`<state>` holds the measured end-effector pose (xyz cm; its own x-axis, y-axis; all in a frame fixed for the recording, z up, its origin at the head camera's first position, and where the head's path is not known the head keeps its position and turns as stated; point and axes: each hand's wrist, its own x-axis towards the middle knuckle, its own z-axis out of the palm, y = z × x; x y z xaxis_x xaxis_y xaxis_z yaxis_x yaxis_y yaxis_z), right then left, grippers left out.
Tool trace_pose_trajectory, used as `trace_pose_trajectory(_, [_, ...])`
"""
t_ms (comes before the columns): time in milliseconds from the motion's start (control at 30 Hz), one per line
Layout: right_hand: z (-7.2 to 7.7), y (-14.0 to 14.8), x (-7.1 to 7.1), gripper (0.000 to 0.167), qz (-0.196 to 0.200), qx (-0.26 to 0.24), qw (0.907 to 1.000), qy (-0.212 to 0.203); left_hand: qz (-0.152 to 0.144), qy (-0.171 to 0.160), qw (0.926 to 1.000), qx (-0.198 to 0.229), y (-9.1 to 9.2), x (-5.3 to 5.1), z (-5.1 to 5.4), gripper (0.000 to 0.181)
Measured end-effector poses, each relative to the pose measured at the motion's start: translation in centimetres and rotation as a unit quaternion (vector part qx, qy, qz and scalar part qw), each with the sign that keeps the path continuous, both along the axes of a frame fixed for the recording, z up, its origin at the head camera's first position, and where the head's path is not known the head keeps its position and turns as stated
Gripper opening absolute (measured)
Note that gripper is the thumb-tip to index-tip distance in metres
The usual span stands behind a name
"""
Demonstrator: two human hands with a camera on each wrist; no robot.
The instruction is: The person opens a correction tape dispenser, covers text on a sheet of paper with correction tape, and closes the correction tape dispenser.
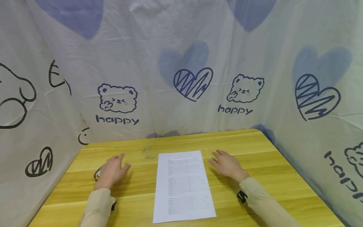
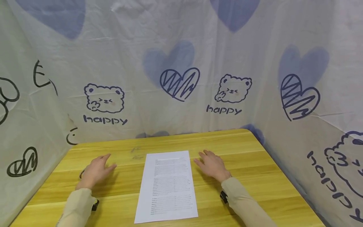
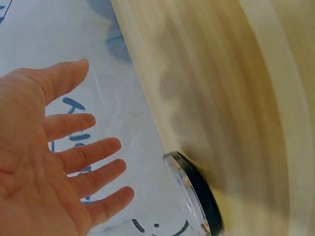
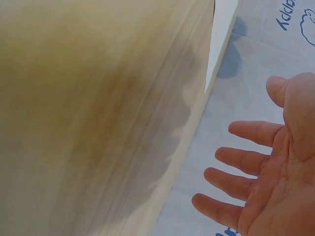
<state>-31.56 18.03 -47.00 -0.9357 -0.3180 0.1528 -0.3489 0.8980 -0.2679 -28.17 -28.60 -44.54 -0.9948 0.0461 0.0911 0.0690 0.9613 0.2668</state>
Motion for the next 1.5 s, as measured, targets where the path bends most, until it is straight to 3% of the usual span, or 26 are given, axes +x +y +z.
trace_pose_trajectory(333, [-0.2,0.3,0.0,0.059,-0.003,-0.002,0.9998,-0.018,0.02,-0.039,0.999,-0.001,-2.3,-0.2,-0.2,0.069])
trace_pose_trajectory(700, [0.0,-0.1,0.1,0.058,0.003,-0.012,0.9997,-0.019,0.076,-0.099,0.9913,0.042,-4.6,-0.2,0.0,0.072])
trace_pose_trajectory(1067, [0.1,0.0,0.1,0.056,0.006,-0.019,0.9997,-0.015,0.071,-0.104,0.9907,0.051,-4.9,-0.8,-0.5,0.056])
trace_pose_trajectory(1300, [0.1,0.0,0.1,0.056,0.013,-0.021,0.9996,-0.013,0.077,-0.113,0.9898,0.039,-5.0,-0.7,-0.6,0.061])
trace_pose_trajectory(1500, [-0.1,-0.2,-0.1,0.054,0.011,-0.025,0.9995,-0.017,0.075,-0.097,0.9913,0.047,-4.9,-0.8,-0.7,0.065])
